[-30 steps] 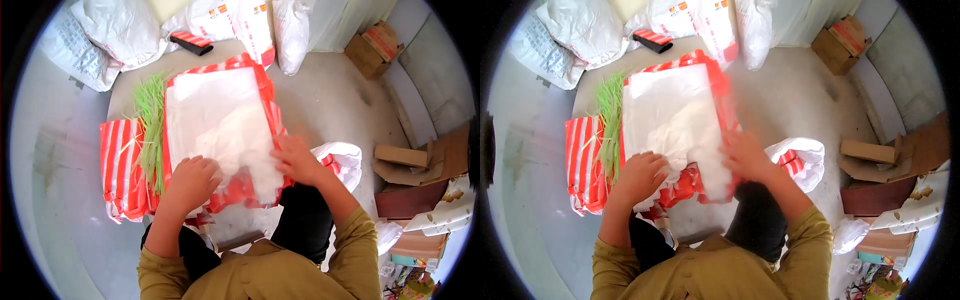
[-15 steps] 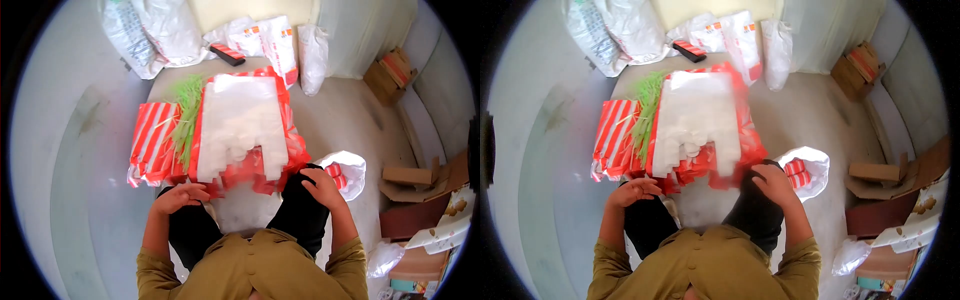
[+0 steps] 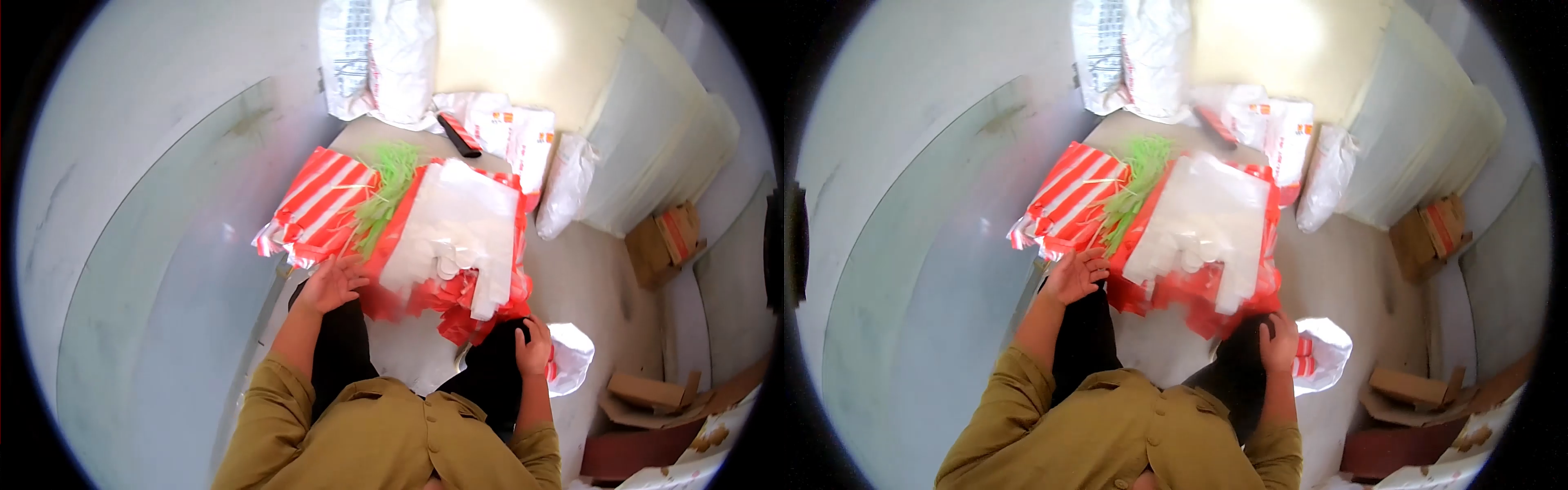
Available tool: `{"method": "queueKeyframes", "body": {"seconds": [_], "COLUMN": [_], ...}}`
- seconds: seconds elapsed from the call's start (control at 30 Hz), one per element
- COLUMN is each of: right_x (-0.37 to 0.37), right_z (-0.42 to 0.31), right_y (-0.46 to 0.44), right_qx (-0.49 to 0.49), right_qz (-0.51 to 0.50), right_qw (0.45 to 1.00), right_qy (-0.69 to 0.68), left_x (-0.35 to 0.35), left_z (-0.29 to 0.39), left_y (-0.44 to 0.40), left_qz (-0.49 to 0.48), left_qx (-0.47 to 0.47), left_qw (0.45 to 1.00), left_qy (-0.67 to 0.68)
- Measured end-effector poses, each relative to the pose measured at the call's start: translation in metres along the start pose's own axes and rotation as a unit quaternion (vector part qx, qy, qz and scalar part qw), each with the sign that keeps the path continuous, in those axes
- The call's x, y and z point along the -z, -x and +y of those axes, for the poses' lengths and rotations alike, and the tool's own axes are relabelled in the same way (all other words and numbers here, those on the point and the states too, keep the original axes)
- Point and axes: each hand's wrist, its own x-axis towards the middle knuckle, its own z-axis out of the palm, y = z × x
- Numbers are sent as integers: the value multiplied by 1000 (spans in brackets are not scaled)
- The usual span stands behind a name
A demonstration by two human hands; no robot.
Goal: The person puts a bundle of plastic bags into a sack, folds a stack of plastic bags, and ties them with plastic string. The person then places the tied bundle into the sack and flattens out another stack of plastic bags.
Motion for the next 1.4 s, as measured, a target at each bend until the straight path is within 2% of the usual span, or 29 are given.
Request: {"method": "queueKeyframes", "body": {"seconds": [0.2,0.33,0.4,0.57,0.67,0.8,0.87,1.0,1.17,1.4], "right_x": [7,-18,-15,-2,1,3,18,12,1,-10], "right_z": [-5,33,43,52,46,41,27,31,36,47], "right_y": [0,16,14,14,15,15,7,13,19,15], "right_qx": [35,-42,-72,-39,-55,-96,-138,-119,-145,-131], "right_qz": [-26,-96,-72,-45,-37,-59,-102,-79,-79,-81], "right_qw": [999,994,994,998,998,993,985,990,986,988], "right_qy": [14,43,40,36,15,17,18,4,5,-5], "left_x": [4,11,12,12,9,33,35,25,19,15], "left_z": [-3,-10,-8,-7,-7,-11,-12,-12,-9,-5], "left_y": [-12,-18,-18,-23,-28,-29,-33,-36,-32,-23], "left_qz": [28,30,41,14,2,11,-1,43,66,77], "left_qx": [14,44,53,49,44,63,64,64,65,44], "left_qw": [1000,999,998,999,999,997,997,997,996,996], "left_qy": [-6,11,-2,16,28,30,47,2,-17,-29]}}
